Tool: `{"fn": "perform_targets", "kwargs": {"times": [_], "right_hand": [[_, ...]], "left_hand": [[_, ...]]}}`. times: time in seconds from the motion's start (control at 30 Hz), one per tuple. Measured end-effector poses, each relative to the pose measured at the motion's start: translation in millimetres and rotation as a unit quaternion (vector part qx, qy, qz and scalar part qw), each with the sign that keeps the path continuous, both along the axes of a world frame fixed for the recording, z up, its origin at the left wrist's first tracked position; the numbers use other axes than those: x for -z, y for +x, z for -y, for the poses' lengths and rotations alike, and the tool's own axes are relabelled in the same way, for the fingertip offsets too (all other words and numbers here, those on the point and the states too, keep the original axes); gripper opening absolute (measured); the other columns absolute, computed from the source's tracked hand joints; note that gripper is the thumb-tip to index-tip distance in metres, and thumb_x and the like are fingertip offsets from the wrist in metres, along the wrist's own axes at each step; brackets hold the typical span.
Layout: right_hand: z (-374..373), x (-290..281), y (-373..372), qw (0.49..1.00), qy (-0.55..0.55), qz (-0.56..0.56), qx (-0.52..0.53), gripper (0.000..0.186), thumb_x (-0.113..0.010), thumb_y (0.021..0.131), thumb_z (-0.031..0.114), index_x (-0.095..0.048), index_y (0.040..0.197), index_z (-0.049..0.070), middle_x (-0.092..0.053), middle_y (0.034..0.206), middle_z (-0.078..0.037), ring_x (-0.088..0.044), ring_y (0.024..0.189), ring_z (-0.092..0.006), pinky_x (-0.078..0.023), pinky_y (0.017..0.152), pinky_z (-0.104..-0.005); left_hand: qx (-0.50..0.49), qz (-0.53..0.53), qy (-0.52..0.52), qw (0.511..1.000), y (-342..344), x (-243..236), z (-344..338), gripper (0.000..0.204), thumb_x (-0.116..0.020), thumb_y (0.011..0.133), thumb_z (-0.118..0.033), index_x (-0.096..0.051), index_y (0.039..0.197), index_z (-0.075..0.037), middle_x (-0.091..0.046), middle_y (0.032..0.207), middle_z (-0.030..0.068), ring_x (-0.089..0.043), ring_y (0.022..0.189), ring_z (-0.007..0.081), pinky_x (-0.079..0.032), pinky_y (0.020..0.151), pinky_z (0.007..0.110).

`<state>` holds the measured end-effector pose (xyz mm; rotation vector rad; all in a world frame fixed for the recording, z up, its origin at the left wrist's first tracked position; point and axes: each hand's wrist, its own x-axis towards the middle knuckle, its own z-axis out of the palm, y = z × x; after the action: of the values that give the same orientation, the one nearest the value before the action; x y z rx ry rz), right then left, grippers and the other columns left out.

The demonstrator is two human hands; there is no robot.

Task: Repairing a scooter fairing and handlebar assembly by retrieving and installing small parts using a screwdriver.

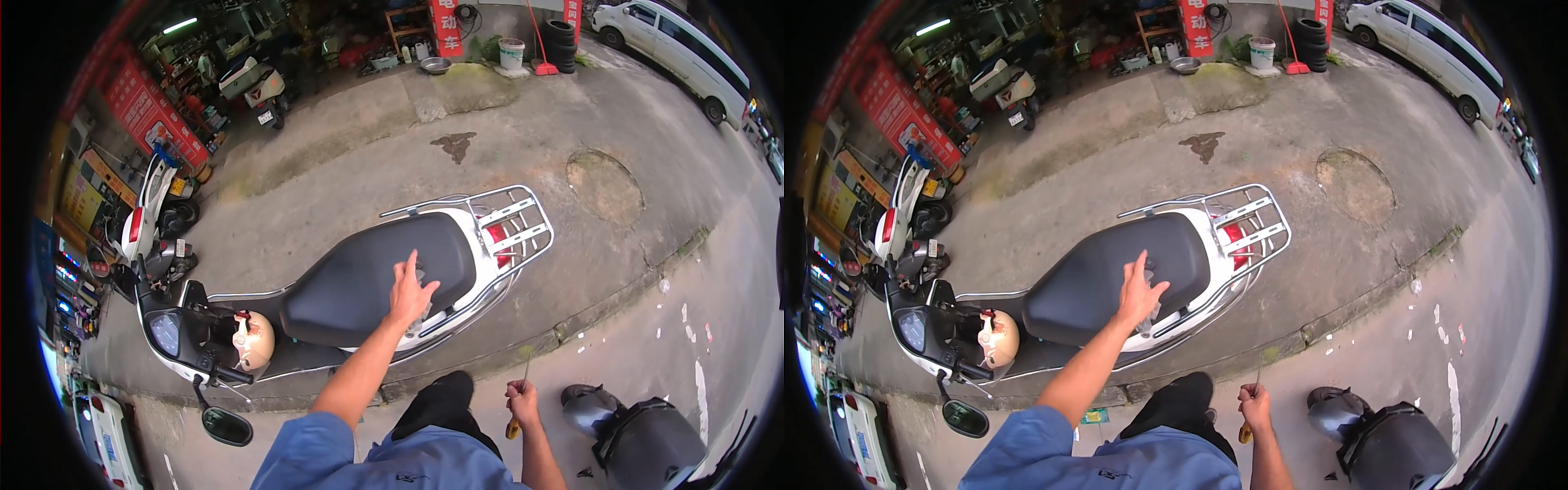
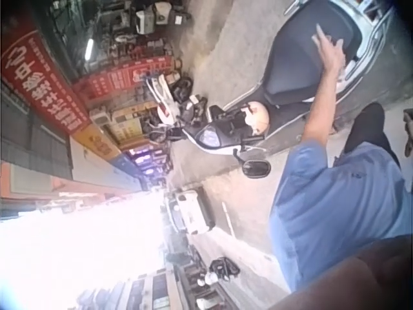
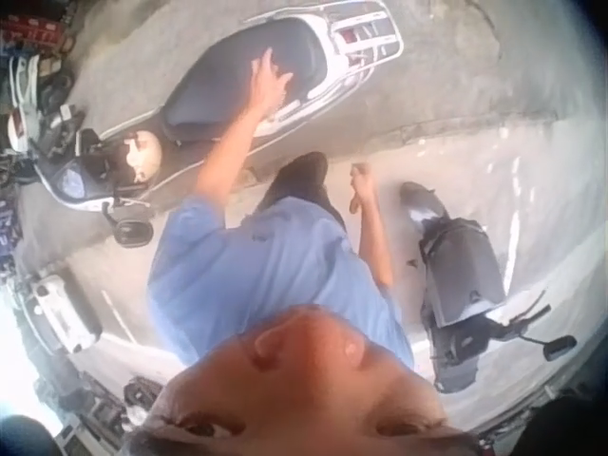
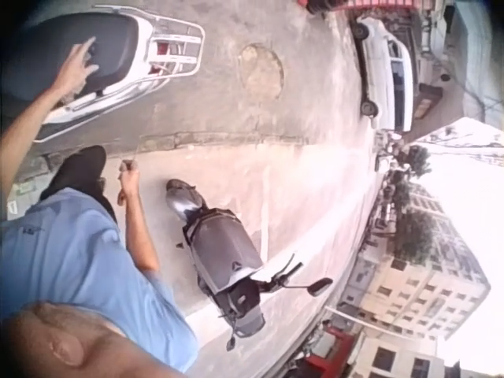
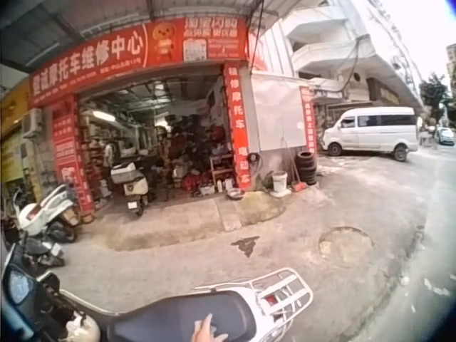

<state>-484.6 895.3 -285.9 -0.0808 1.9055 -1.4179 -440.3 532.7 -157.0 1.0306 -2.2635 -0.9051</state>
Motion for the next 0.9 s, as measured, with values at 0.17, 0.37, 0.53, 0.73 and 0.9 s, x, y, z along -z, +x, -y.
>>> {"fn": "perform_targets", "kwargs": {"times": [0.17,0.37,0.53,0.73,0.9], "right_hand": [[-30,8,-89,0.998,0.013,0.054,0.027,0.011,-0.058,0.088,0.008,-0.058,0.095,0.0,-0.062,0.074,-0.008,-0.054,0.048,-0.0124,-0.042,0.043,-0.0262],[-41,26,-299,0.998,0.064,0.003,0.009,0.009,-0.056,0.09,0.006,-0.058,0.096,-0.002,-0.06,0.07,-0.007,-0.052,0.047,-0.0114,-0.044,0.043,-0.0265],[-46,64,-442,0.987,0.14,0.067,0.051,0.01,-0.057,0.088,0.008,-0.058,0.087,-0.002,-0.059,0.066,-0.01,-0.056,0.047,-0.0164,-0.046,0.041,-0.03],[-77,39,-549,0.971,0.193,0.133,-0.037,0.021,-0.05,0.083,0.013,-0.054,0.063,0.012,-0.049,0.053,-0.002,-0.045,0.043,-0.0144,-0.036,0.037,-0.0333],[-63,1,-665,0.962,0.249,-0.003,-0.114,0.021,-0.05,0.084,0.013,-0.055,0.064,0.009,-0.05,0.055,-0.002,-0.045,0.044,-0.0151,-0.039,0.04,-0.034]], "left_hand": [[-0.021,0.034,-0.115,0.993,-57,37,12,0.053,-0.074,0.081,-0.02,-0.051,0.127,-0.009,-0.047,0.121,0.0187,-0.059,0.1,0.033,-0.05,0.084,0.042],[-0.189,0.01,-0.142,0.972,-80,53,5,0.031,-0.061,0.084,-0.005,-0.053,0.114,-0.001,-0.047,0.116,0.0204,-0.049,0.11,0.0359,-0.044,0.092,0.039],[-0.333,0.095,-0.091,0.934,-113,48,6,0.022,-0.052,0.083,0.003,-0.052,0.105,-0.002,-0.048,0.112,0.0186,-0.053,0.099,0.038,-0.046,0.082,0.043],[-0.539,0.203,-0.054,0.816,-121,70,37,0.023,-0.048,0.073,0.008,-0.052,0.093,-0.002,-0.054,0.094,0.0198,-0.055,0.095,0.0394,-0.045,0.08,0.045],[-0.551,-0.113,0.128,0.817,-251,7,104,0.019,-0.055,0.079,0.005,-0.056,0.095,-0.005,-0.057,0.076,0.0084,-0.059,0.061,0.0189,-0.047,0.053,0.032]]}}
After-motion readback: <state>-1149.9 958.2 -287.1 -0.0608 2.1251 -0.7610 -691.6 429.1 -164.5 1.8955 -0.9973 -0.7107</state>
